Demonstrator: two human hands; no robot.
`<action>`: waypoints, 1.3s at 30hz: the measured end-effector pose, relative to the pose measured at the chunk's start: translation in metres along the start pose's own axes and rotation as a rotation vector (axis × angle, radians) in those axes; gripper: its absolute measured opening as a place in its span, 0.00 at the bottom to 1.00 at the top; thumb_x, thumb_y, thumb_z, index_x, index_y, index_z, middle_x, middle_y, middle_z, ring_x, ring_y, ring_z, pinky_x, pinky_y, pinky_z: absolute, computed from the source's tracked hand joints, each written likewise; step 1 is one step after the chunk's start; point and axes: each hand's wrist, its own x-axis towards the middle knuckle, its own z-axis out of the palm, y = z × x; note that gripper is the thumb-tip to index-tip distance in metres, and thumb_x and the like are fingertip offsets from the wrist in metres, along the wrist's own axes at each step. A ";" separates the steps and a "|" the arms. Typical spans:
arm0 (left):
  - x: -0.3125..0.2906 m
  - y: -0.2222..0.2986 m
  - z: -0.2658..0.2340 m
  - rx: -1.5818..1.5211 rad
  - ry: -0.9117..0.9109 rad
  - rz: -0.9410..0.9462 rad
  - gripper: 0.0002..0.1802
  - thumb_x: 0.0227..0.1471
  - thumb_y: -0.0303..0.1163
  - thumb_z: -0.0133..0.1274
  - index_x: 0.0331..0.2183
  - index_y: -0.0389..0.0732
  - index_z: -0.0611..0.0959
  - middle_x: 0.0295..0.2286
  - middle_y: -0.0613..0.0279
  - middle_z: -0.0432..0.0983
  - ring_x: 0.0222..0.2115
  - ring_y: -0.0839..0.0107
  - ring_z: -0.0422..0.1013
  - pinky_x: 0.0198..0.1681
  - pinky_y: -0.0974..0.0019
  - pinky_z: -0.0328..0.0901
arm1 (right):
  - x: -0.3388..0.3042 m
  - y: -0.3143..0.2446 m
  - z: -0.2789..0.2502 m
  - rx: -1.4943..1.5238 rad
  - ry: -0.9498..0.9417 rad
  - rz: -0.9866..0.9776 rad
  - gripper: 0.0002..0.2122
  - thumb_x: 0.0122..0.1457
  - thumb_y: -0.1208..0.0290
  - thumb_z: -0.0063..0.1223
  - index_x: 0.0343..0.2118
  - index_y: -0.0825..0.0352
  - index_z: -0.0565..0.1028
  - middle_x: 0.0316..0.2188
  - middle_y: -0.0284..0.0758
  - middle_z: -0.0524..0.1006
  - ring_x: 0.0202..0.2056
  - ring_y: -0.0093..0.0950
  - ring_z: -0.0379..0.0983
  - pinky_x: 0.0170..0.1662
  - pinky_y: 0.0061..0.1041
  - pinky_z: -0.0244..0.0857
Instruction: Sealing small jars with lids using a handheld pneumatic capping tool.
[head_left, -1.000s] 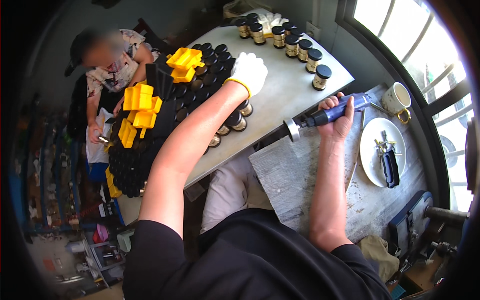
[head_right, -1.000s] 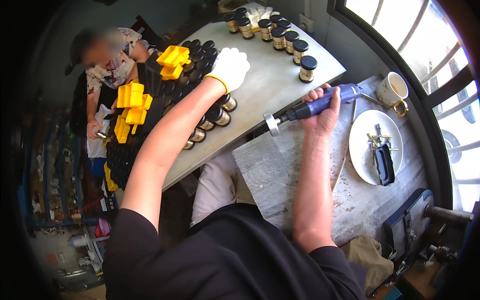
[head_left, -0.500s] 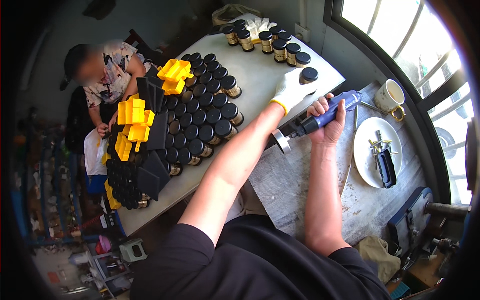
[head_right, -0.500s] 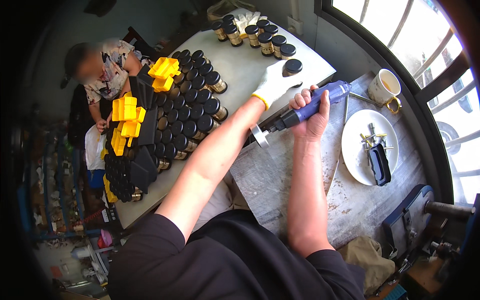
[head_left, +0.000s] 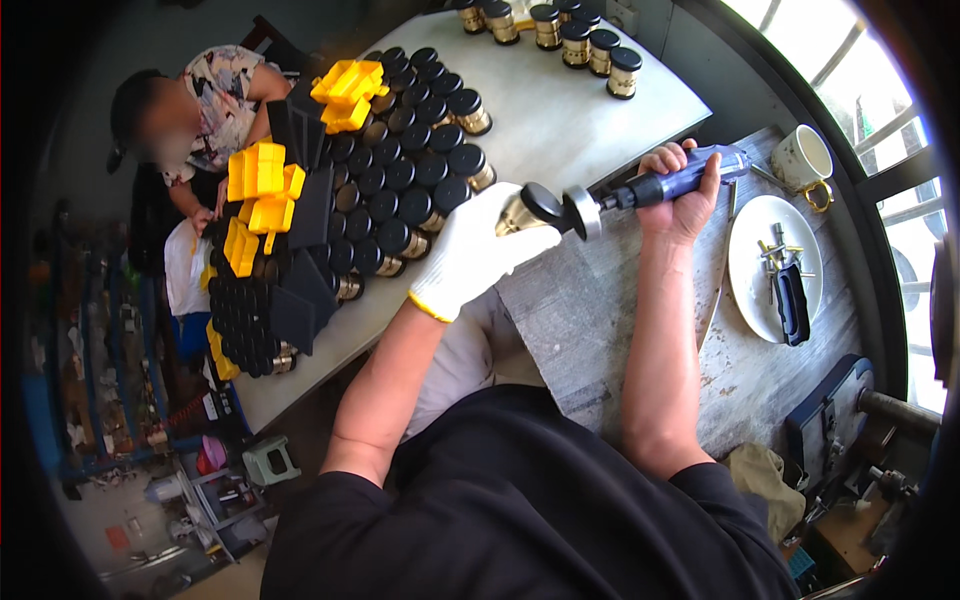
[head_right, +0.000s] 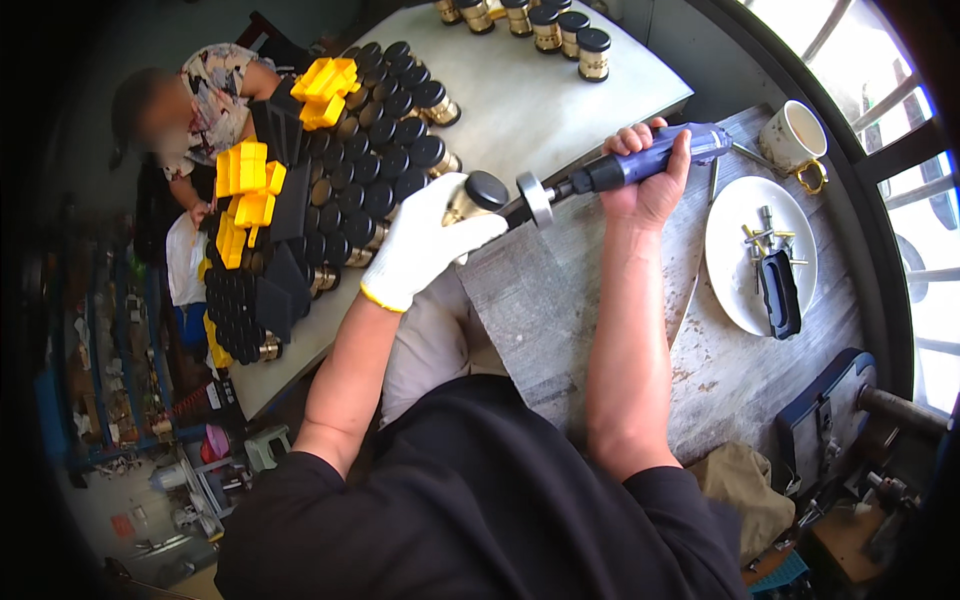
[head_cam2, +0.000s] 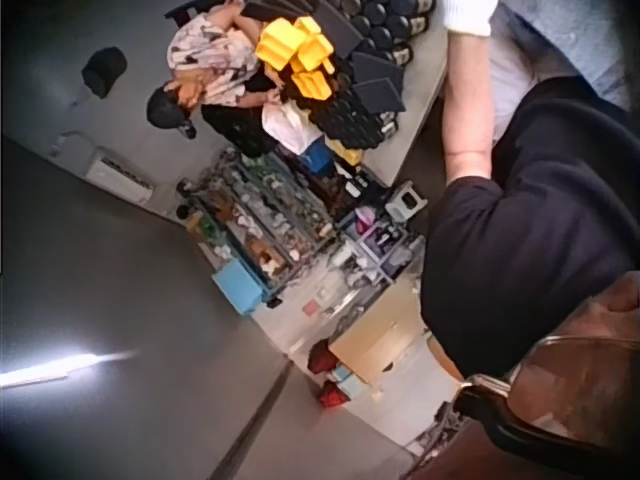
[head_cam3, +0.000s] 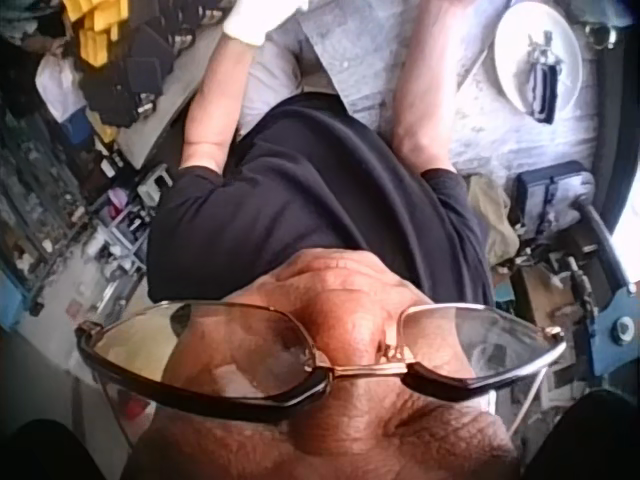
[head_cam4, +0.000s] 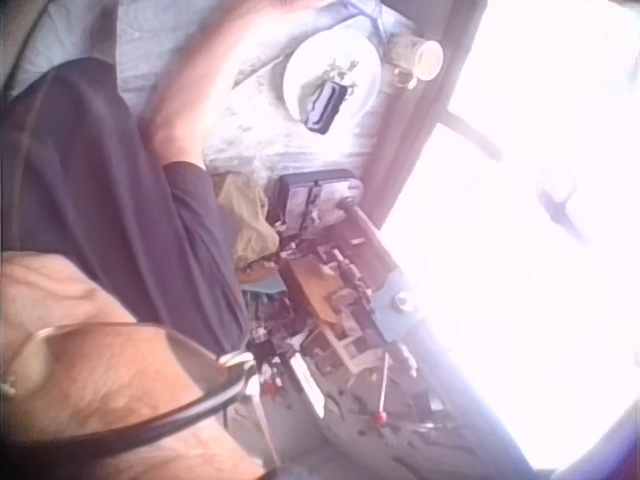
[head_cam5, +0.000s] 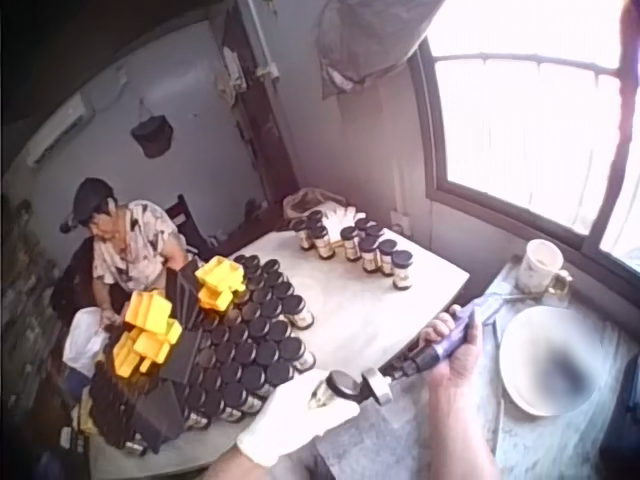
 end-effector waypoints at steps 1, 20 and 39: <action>-0.001 -0.005 0.004 0.135 -0.005 0.092 0.16 0.49 0.34 0.65 0.37 0.37 0.79 0.23 0.69 0.75 0.21 0.85 0.68 0.22 0.75 0.63 | -0.001 0.002 -0.001 -0.003 0.007 0.009 0.16 0.62 0.55 0.53 0.40 0.64 0.70 0.24 0.29 0.66 0.27 0.24 0.63 0.36 0.25 0.61; 0.009 -0.025 0.021 0.391 -0.086 0.043 0.23 0.44 0.44 0.67 0.35 0.37 0.80 0.26 0.55 0.78 0.28 0.59 0.76 0.35 0.61 0.70 | 0.000 0.003 -0.003 -0.163 0.006 0.046 0.15 0.61 0.57 0.55 0.40 0.64 0.69 0.24 0.30 0.67 0.26 0.25 0.65 0.35 0.25 0.62; -0.017 -0.034 0.037 -0.047 0.279 0.219 0.23 0.47 0.24 0.66 0.45 0.36 0.77 0.35 0.60 0.79 0.36 0.77 0.76 0.40 0.71 0.71 | 0.000 0.008 -0.002 -0.077 0.081 0.028 0.14 0.61 0.58 0.55 0.38 0.64 0.69 0.24 0.30 0.67 0.26 0.25 0.65 0.35 0.25 0.63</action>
